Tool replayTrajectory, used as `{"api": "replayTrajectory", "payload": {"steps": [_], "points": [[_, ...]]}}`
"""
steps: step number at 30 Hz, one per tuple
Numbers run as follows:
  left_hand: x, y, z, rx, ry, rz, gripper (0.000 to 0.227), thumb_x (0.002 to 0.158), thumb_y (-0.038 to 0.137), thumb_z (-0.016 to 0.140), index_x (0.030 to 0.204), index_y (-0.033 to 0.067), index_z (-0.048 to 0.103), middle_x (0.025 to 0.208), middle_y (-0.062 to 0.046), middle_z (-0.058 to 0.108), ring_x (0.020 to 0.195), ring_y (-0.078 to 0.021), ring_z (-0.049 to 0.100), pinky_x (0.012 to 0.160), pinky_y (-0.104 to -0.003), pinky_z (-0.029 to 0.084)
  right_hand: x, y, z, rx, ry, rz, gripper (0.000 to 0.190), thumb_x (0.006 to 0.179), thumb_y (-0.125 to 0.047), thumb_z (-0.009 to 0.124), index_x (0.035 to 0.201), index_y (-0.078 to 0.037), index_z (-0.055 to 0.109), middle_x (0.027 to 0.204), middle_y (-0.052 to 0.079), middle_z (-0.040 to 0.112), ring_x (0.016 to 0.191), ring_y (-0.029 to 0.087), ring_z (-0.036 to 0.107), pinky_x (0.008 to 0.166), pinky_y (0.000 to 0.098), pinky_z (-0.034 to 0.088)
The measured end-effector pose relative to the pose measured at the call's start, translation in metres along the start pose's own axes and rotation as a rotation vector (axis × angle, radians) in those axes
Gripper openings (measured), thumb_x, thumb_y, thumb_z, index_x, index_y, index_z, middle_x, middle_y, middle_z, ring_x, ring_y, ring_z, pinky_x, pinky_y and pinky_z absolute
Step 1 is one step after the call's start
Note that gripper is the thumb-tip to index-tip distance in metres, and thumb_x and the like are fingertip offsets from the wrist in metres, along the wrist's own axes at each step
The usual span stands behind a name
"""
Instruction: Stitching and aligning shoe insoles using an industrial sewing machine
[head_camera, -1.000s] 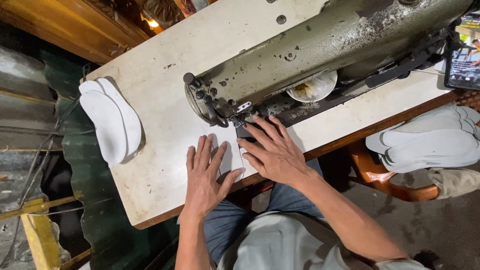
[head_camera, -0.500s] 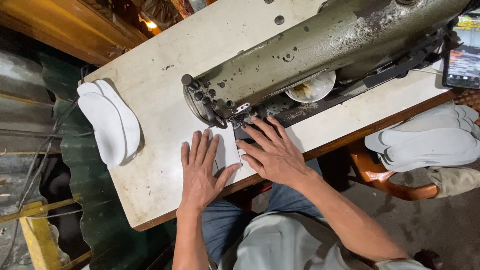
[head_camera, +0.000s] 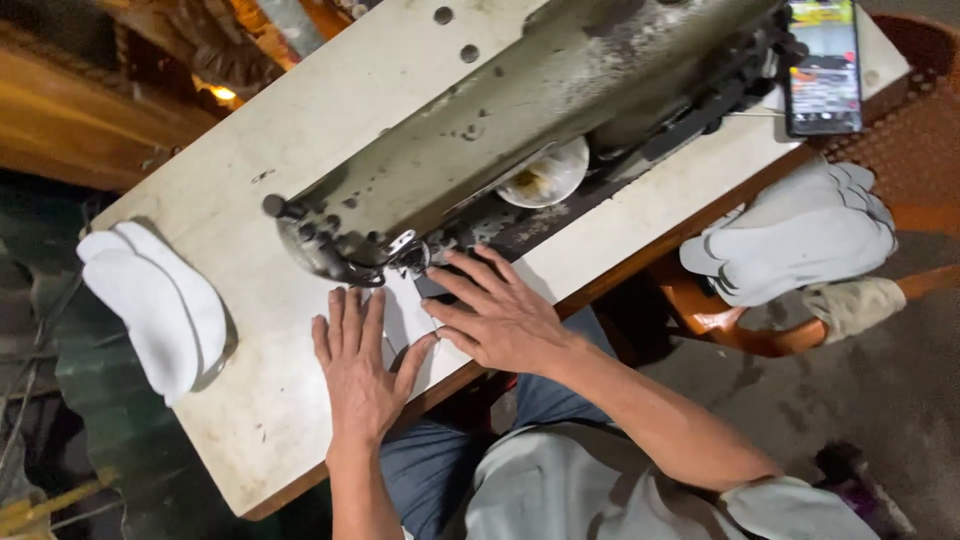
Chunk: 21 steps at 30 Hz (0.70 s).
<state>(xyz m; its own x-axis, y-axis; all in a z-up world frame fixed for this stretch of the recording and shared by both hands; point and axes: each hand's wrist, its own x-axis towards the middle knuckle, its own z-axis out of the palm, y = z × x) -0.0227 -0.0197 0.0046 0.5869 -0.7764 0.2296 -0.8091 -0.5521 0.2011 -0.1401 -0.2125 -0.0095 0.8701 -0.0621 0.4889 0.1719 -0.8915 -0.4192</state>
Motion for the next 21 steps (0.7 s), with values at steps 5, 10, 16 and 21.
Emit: {"api": "replayTrajectory", "payload": {"steps": [5,10,16,21], "points": [[0.005,0.003,-0.001,-0.003,-0.027,0.017,0.082,0.094,0.063,0.057,0.150,0.0038,0.051,0.156,-0.028,0.046,0.153,-0.0402,0.032,0.124,-0.058,0.020,-0.005,0.003,-0.004,-0.004,-0.072,0.024,0.032,0.107,-0.034,0.058,0.132,-0.015,0.066,0.156,0.014,0.047,0.151,0.035,0.034,0.127,0.0571,0.018],[0.008,0.002,0.000,-0.015,-0.062,-0.011,0.082,0.095,0.064,0.051,0.151,0.0046,0.050,0.153,-0.029,0.048,0.152,-0.0414,0.033,0.124,-0.058,0.017,-0.004,0.005,-0.011,-0.082,-0.112,0.005,0.035,0.106,-0.037,0.055,0.134,-0.018,0.065,0.155,0.013,0.051,0.150,0.035,0.037,0.127,0.0554,0.019],[0.006,-0.012,0.005,-0.086,-0.042,-0.018,0.086,0.084,0.070,0.069,0.140,0.0053,0.062,0.160,-0.023,0.041,0.153,-0.0375,0.030,0.123,-0.060,0.018,-0.002,0.007,0.005,0.002,0.073,-0.029,0.032,0.102,-0.031,0.061,0.129,-0.016,0.068,0.139,0.017,0.060,0.140,0.042,0.049,0.116,0.0624,0.032],[0.007,-0.022,0.002,-0.063,-0.089,-0.050,0.089,0.084,0.071,0.069,0.151,0.0131,0.052,0.164,-0.015,0.036,0.155,-0.0341,0.025,0.124,-0.058,0.016,0.004,0.000,0.004,0.034,0.012,-0.004,0.030,0.105,-0.032,0.056,0.126,-0.017,0.071,0.141,0.016,0.060,0.142,0.040,0.046,0.117,0.0621,0.029]]}}
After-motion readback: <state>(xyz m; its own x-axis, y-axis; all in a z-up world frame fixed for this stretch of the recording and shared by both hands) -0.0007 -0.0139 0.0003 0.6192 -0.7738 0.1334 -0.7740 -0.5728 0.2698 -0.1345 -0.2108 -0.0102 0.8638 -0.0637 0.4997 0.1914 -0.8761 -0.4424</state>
